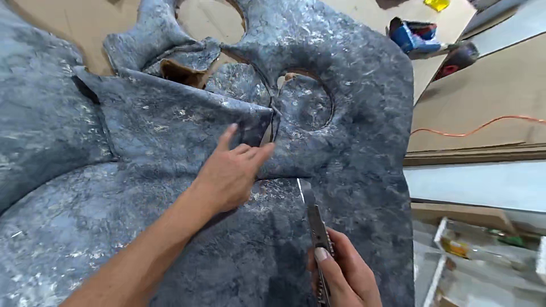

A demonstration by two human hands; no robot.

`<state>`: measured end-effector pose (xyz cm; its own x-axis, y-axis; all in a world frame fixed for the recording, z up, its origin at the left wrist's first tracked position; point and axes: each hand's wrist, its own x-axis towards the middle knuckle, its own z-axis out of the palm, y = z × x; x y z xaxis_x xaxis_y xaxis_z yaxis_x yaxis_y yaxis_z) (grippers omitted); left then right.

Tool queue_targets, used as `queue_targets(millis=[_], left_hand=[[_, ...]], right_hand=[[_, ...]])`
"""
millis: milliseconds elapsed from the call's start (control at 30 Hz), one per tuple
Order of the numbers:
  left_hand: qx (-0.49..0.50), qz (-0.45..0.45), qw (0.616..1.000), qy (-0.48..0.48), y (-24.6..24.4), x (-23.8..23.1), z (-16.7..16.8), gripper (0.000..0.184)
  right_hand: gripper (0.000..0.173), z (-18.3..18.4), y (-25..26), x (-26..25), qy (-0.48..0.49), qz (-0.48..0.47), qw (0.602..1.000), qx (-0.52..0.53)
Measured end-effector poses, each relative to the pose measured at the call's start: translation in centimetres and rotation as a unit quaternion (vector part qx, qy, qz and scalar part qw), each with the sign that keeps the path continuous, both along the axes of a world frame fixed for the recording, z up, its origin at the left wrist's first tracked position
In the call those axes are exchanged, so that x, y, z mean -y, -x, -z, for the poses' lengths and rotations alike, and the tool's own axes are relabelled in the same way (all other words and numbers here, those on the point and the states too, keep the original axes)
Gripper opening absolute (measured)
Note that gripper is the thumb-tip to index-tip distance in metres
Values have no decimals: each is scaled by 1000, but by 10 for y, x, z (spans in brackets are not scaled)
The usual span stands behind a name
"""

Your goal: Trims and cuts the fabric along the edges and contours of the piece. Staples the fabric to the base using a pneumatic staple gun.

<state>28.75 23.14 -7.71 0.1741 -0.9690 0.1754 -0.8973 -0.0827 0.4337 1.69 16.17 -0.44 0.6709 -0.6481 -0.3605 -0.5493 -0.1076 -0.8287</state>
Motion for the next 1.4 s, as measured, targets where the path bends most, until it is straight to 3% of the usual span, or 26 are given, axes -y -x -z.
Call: queue_targets(millis=[100, 233, 367, 600, 1100, 1400], left_hand=[[47, -60, 997, -32, 5, -22, 17, 46], [40, -113, 992, -36, 10, -22, 18, 34], [-23, -148, 988, -43, 9, -16, 23, 24], [-104, -160, 982, -3, 4, -18, 33, 15], [-97, -132, 986, 28, 0, -18, 34, 9], [-105, -123, 986, 46, 0, -19, 36, 11]], right_hand=[[50, 8, -18, -1, 103, -65, 992, -38], [50, 26, -49, -10, 302, -130, 942, -63], [48, 39, -66, -10, 378, -158, 908, -86], [49, 37, -82, -11, 404, -191, 884, -133], [50, 15, -101, -20, 461, -256, 817, -235], [51, 10, -98, -23, 438, -260, 824, -249]])
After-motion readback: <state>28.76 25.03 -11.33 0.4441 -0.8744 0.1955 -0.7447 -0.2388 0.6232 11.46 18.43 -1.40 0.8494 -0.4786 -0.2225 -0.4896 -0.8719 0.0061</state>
